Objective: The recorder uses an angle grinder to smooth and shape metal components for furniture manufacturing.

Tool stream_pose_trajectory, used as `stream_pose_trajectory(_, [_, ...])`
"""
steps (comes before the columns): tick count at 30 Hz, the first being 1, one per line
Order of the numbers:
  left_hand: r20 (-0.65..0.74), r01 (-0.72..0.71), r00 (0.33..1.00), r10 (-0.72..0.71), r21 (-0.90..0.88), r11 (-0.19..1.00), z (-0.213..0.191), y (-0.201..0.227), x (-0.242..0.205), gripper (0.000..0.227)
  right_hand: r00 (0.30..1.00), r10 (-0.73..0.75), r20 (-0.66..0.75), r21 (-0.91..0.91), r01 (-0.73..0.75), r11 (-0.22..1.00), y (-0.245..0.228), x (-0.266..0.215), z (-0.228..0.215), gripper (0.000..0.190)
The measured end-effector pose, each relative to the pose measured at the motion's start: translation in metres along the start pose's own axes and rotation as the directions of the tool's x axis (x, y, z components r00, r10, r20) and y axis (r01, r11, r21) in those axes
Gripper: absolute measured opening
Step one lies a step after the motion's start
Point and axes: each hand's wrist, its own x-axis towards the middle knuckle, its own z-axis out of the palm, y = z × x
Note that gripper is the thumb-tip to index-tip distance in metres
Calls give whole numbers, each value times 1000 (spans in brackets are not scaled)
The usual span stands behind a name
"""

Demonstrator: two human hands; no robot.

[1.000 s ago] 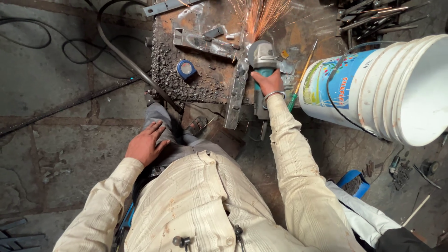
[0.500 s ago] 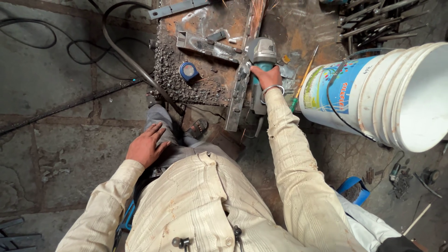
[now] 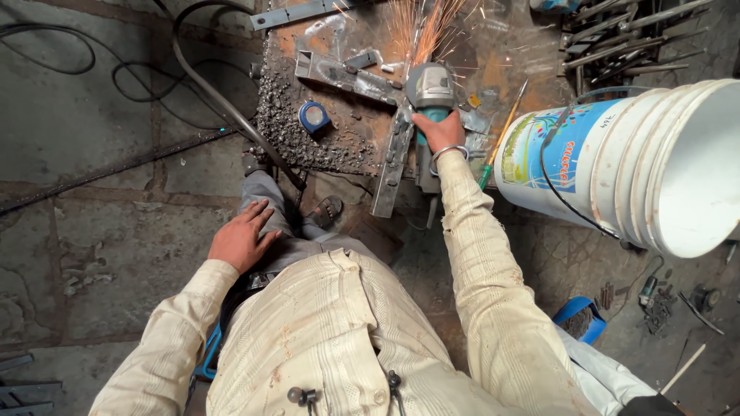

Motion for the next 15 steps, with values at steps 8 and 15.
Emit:
stream_pose_trajectory(8, [5,-5,1000,5,-2,1000,4,1,0,61,997,83,6,-127,-82,989,9,-9,8,94])
stream_pose_trajectory(15, [-6,-14,1000,14,9,1000,5,2,0,60,999,53,8,-105,-51,993,11,-10,11,98])
